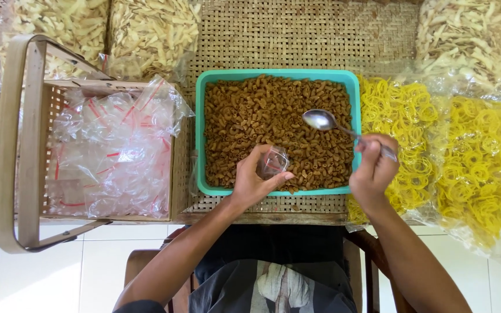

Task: Using a spoon to manually fill small plastic bags with snack food items from a tray.

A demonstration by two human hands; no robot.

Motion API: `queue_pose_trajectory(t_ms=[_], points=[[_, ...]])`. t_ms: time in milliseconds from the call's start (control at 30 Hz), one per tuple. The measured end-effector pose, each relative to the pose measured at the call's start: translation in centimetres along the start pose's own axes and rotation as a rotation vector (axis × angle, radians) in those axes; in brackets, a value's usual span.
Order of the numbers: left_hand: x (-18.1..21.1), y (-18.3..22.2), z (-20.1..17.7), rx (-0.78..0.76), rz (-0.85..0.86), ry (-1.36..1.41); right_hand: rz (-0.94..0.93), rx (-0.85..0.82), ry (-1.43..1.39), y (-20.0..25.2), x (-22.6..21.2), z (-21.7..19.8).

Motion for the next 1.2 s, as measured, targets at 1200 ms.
queue_pose_trajectory(t_ms=[1200], points=[[0.2, 0.1, -0.1, 0.012, -0.034, 0.032, 0.003, -0.029, -0.012, 0.3, -0.5, 0.4]])
Point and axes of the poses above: each hand's wrist, its own y-axis away from the middle knuckle, its own z-axis out of the palm, x = y × z, the point moved 7 cm from there along -y, towards the middle knuckle, and after that the axes turned 7 degrees about -x, right-handed, at the moved point
